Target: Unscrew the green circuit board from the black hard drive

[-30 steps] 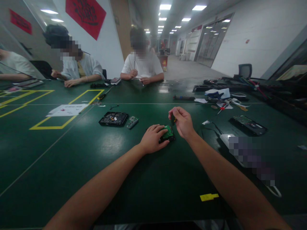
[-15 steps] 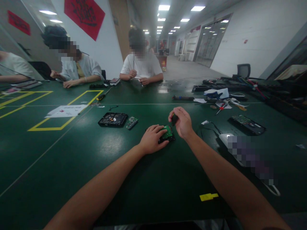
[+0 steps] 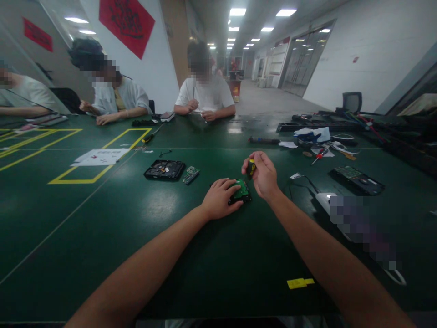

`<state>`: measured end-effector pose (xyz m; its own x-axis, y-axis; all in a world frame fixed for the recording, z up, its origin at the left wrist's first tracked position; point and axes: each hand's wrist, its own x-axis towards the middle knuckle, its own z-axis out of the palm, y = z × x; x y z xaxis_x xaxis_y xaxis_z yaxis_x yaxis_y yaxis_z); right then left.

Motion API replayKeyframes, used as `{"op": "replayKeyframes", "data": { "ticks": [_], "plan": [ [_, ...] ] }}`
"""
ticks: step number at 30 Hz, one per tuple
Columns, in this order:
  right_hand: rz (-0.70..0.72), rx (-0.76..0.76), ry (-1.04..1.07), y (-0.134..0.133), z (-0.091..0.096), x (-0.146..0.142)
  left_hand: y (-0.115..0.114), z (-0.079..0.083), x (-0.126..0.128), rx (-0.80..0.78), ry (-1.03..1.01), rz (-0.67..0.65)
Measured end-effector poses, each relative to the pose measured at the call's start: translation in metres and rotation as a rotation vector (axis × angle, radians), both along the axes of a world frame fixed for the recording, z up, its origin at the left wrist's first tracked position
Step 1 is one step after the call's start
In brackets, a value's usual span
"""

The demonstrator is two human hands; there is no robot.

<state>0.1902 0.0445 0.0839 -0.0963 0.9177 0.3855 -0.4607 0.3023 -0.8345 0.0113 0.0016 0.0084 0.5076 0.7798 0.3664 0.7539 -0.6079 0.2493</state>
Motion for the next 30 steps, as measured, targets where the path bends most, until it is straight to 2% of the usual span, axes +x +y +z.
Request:
{"op": "replayKeyframes", "data": {
  "ticks": [4, 11, 15, 21, 30],
  "plan": [
    [-0.020, 0.021, 0.022, -0.0031, 0.0001, -0.0012, 0.0000, 0.0007, -0.0001, 0.002, 0.000, 0.002],
    [-0.093, 0.010, -0.132, -0.0002, -0.0002, 0.0025, 0.0003, 0.0001, -0.0001, 0.014, 0.011, 0.003],
    [-0.053, 0.000, -0.126, 0.0019, -0.0001, 0.0035, 0.0005, -0.0005, -0.0002, 0.015, 0.011, 0.000],
    [-0.003, -0.045, -0.002, -0.0034, 0.0013, -0.0020, 0.0021, -0.0021, -0.0004, 0.018, 0.014, 0.002],
    [-0.012, -0.013, -0.069, -0.0038, -0.0011, 0.0010, -0.0002, 0.0005, 0.0001, 0.015, 0.001, 0.000]
  ]
}}
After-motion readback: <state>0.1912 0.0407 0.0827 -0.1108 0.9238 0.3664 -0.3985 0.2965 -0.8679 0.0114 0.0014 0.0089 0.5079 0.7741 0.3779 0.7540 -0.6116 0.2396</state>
